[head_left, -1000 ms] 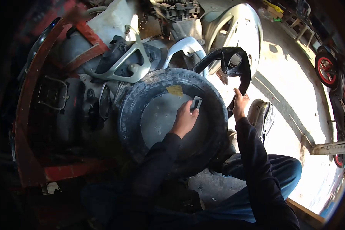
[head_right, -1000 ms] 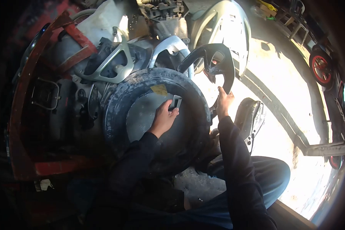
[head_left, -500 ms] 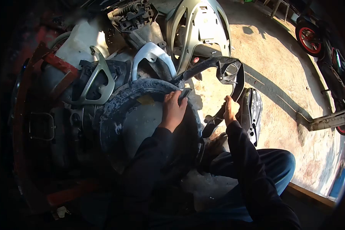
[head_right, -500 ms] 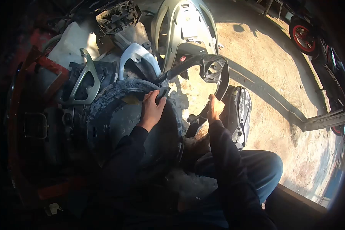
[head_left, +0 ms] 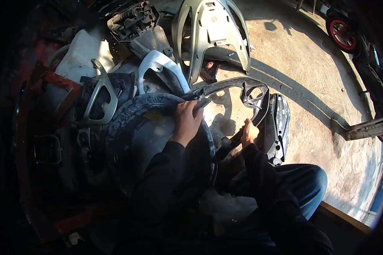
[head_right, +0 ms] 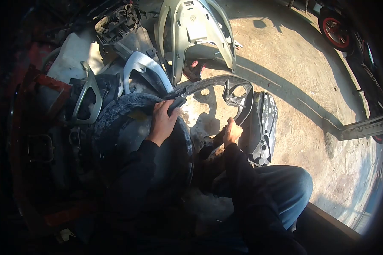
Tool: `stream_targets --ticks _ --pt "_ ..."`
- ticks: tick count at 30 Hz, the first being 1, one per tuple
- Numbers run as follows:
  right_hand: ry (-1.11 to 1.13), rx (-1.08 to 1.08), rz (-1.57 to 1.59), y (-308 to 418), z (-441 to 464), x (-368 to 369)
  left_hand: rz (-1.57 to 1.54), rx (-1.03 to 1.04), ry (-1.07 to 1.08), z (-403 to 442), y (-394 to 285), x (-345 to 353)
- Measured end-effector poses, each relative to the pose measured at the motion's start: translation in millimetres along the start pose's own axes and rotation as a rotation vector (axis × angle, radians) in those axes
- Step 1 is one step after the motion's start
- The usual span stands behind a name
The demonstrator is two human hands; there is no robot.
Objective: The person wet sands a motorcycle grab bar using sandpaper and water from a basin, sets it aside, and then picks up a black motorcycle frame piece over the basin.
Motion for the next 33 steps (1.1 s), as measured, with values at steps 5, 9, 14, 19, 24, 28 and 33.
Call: stream_targets --ticks 5,9,14,19,24,28,33 --pt "-0.081 -0.014 -0.073 2 -2 -20 -0.044 0.047 -0.043 -1 -6 -4" --pt "-0.022 -0.029 -0.084 -16 18 -13 -0.039 -0.003 -0.018 -6 -5 -9" --pt "-0.087 -0.112 -0.327 -31 39 -16 -0.150 -0.132 -0.122 -19 17 -13" --pt "-0.113 -0.324 -0.528 -24 31 -22 -0.461 -0.587 0.077 -46 50 1" --pt "-0.084 -0.358 -0.619 -18 26 -26 -0.420 -0.548 0.035 -54 51 -6" --pt "-0.087 -0.466 -0.666 -23 32 -25 -0.484 -0.679 0.048 -65 58 -9" --pt "-0.182 -0.896 -0.715 29 -31 -13 -0.438 -0.678 0.026 -75 73 -10"
Point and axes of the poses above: each hand's wrist, its own z-axis towards the middle knuckle, its own x-axis out of the palm, y = z × x, the point moved 8 cm from there along z, towards the middle knuckle, and after that the axes turned 15 degrees about -y, right-handed, at the moved point
